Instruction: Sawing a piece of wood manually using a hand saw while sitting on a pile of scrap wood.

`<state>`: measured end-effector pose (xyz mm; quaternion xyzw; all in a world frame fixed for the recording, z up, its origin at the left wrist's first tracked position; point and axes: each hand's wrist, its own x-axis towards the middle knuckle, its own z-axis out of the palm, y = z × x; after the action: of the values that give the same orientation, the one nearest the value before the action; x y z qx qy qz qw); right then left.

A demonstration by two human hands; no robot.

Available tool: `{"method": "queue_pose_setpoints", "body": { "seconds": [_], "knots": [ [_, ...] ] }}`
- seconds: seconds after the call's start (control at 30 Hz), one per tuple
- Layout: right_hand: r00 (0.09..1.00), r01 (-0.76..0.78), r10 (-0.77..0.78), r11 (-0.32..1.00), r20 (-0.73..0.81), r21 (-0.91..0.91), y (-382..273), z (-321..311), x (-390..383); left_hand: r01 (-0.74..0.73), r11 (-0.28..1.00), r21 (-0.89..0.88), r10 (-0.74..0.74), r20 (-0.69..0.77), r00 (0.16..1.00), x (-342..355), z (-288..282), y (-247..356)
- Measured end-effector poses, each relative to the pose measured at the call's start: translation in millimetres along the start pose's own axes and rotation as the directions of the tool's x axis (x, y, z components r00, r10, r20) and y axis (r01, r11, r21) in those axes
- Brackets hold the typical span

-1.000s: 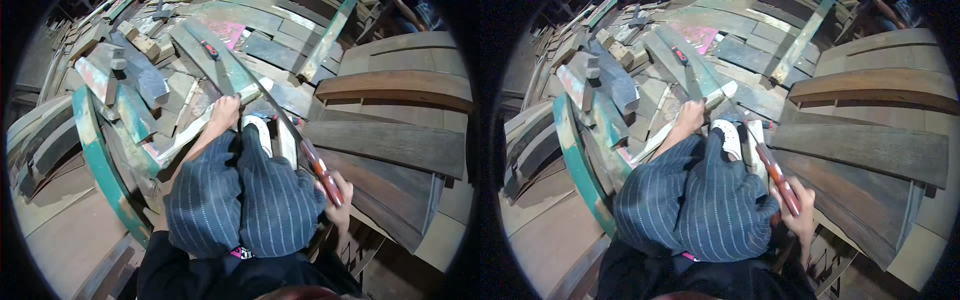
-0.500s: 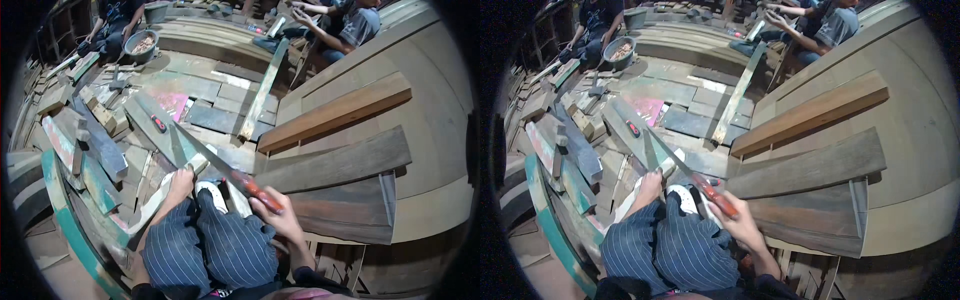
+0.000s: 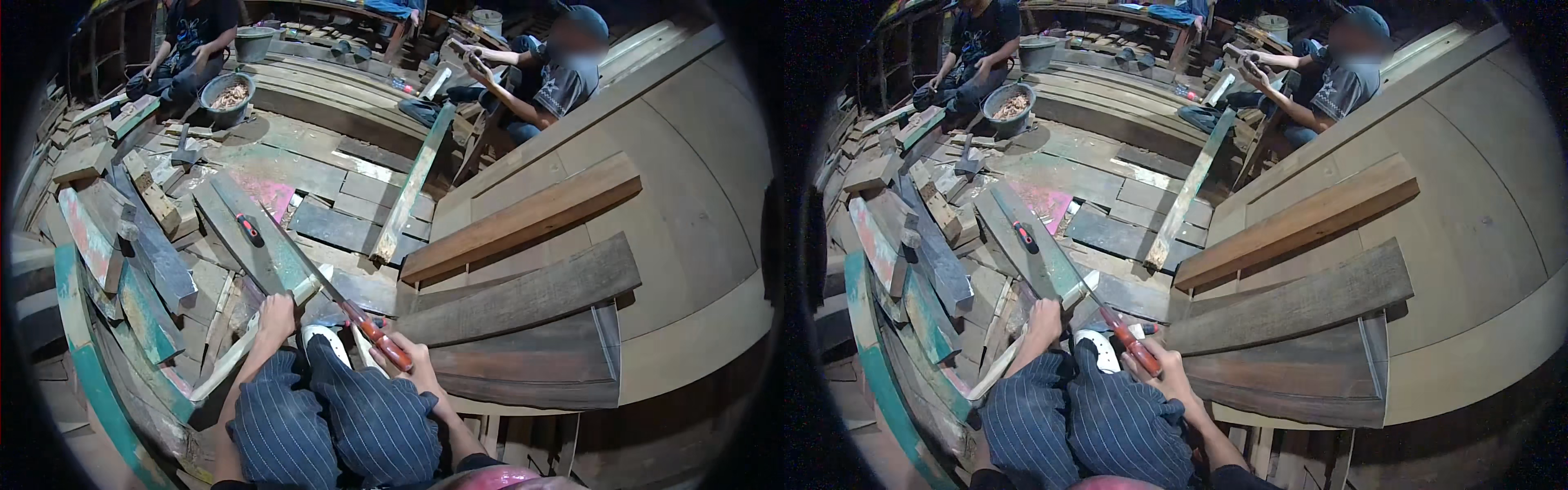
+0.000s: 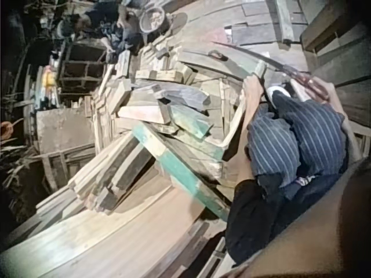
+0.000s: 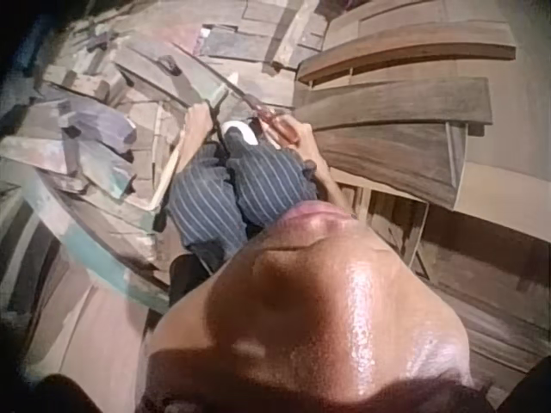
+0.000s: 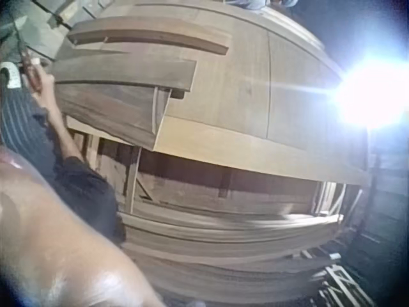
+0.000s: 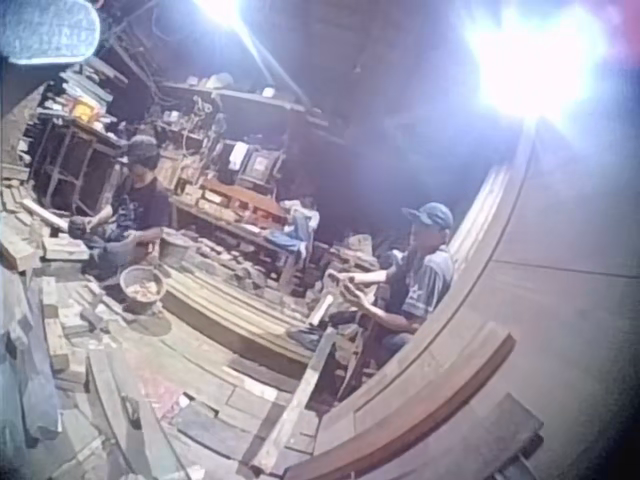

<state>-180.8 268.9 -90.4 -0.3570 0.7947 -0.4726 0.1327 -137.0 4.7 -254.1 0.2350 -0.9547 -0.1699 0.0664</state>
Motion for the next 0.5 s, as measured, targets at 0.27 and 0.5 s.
{"method": "queue_pose_setpoints", "body": {
  "seconds": [0.27, 0.5],
  "knots": [
    [0.996, -0.068, 0.068, 0.998, -0.062, 0.008, 7.7, 10.4, -12.3, 0.103, 0.993, -0.065, -0.097, 0.087, 0.991, -2.6, -16.4, 10.7],
    [0.982, -0.181, 0.183, 0.981, -0.038, 0.068, 6.9, 10.5, -15.2, 0.014, 0.999, 0.032, -0.006, -0.245, 0.969, -14.5, -19.0, 18.2]
  ]
}}
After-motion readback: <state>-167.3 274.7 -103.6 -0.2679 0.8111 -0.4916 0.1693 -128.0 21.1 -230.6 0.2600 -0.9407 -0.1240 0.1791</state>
